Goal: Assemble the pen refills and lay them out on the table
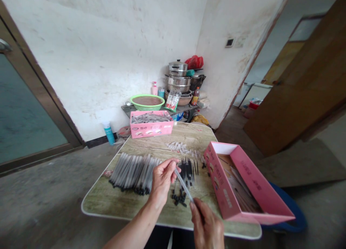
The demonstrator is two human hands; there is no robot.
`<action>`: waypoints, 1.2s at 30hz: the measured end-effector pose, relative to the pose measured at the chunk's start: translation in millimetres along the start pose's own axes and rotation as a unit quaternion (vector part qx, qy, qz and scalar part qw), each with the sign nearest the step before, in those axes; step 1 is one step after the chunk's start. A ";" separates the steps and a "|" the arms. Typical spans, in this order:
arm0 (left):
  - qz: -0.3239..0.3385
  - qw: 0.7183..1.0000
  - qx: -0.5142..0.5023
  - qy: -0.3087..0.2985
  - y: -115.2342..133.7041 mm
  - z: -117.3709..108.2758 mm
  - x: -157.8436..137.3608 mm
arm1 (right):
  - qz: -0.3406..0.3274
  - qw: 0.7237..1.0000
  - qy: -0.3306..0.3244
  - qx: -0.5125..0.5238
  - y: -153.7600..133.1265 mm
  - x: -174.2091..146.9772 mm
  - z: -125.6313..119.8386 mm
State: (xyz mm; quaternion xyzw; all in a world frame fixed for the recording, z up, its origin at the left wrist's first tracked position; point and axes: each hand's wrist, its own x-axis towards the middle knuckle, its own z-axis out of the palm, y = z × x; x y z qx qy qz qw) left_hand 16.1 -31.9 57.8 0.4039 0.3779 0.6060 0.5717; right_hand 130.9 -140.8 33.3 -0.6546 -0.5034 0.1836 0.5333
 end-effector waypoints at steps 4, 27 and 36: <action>0.010 1.000 0.008 -0.007 -0.1 0.6 -2.1 | 0.014 1.000 -0.011 0.021 -4.0 -3.1 2.3; 0.062 0.740 0.667 -0.051 -22.4 -66.7 68.1 | 0.105 0.980 -0.168 0.031 44.1 10.6 13.6; 0.069 0.633 0.765 -0.096 -27.3 -79.9 67.6 | 0.021 0.977 -0.143 -0.156 72.2 33.9 -4.4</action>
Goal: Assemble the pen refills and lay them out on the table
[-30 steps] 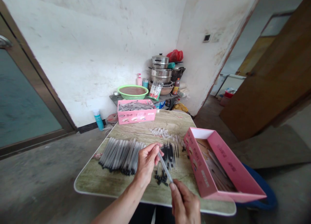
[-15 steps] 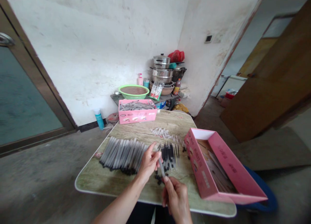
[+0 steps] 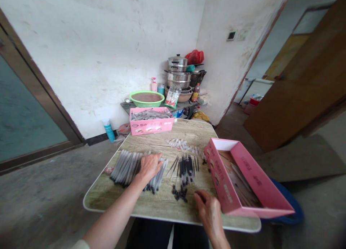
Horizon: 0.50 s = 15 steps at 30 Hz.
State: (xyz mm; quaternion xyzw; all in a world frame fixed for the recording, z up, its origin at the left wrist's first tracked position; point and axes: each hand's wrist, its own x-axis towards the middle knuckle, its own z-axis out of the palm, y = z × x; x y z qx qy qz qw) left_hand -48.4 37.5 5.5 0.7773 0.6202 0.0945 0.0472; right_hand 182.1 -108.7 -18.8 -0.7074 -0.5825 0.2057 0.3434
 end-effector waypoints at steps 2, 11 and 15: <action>-0.002 1.000 -0.004 0.002 -0.5 1.3 -1.9 | -0.012 0.999 -0.009 -0.029 -2.4 1.3 0.2; 0.035 0.995 -0.091 0.030 18.2 2.9 30.5 | -0.027 0.993 0.012 -0.114 -0.2 32.1 6.9; 0.040 0.993 -0.109 0.037 34.7 14.5 81.9 | -0.036 0.992 0.014 -0.116 3.5 38.1 9.5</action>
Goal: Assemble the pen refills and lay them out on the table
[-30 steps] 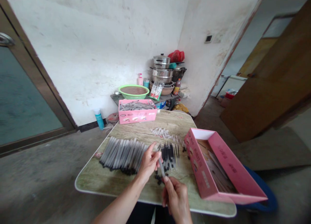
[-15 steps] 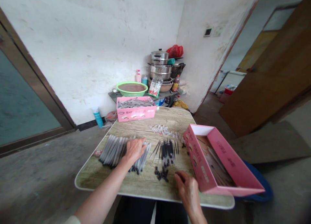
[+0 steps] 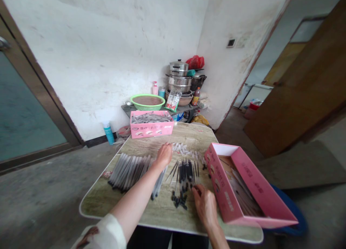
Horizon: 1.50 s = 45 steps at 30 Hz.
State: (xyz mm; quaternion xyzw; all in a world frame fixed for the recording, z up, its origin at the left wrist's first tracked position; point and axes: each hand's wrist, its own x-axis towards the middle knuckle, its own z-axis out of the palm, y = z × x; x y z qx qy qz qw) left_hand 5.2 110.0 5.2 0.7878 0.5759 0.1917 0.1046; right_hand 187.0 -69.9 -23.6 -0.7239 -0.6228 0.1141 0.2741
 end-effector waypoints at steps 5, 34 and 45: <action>-0.007 1.000 -0.015 -0.017 -6.3 23.1 52.2 | -0.017 0.999 0.020 0.027 7.4 -8.0 -0.2; -0.046 0.993 -0.091 -0.062 -13.6 36.4 37.8 | -0.003 0.996 -0.013 0.091 2.0 -19.3 -10.3; -0.081 0.934 -0.348 0.014 -15.3 -3.6 9.1 | -0.023 0.995 -0.046 0.083 -11.2 -25.9 -11.8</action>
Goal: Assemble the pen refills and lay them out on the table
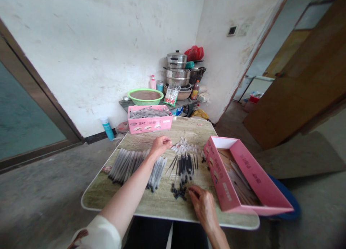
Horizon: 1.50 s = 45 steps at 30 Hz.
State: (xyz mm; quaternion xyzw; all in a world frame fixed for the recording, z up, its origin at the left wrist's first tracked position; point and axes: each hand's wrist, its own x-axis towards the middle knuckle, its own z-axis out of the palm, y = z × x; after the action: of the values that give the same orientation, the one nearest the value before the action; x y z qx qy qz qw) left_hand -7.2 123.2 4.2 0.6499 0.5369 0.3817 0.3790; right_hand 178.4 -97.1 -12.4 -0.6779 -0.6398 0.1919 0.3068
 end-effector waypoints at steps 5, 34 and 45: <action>0.008 0.988 -0.151 -0.024 4.7 -14.7 -57.2 | -0.015 0.999 -0.011 -0.046 -6.1 -0.6 7.0; -0.089 0.863 -0.466 -0.176 22.4 6.2 -152.5 | 0.017 0.998 0.053 0.032 -35.7 32.1 2.6; -0.053 0.939 -0.314 -0.130 16.8 1.0 -151.7 | 0.003 0.987 0.128 -0.097 -17.2 20.0 -57.6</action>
State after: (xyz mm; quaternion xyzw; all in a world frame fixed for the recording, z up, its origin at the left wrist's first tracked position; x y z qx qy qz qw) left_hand -19.5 -28.9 5.4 0.5124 0.3699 0.4222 0.6499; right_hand 205.3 -87.3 44.1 -0.7253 -0.6090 0.0414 0.3184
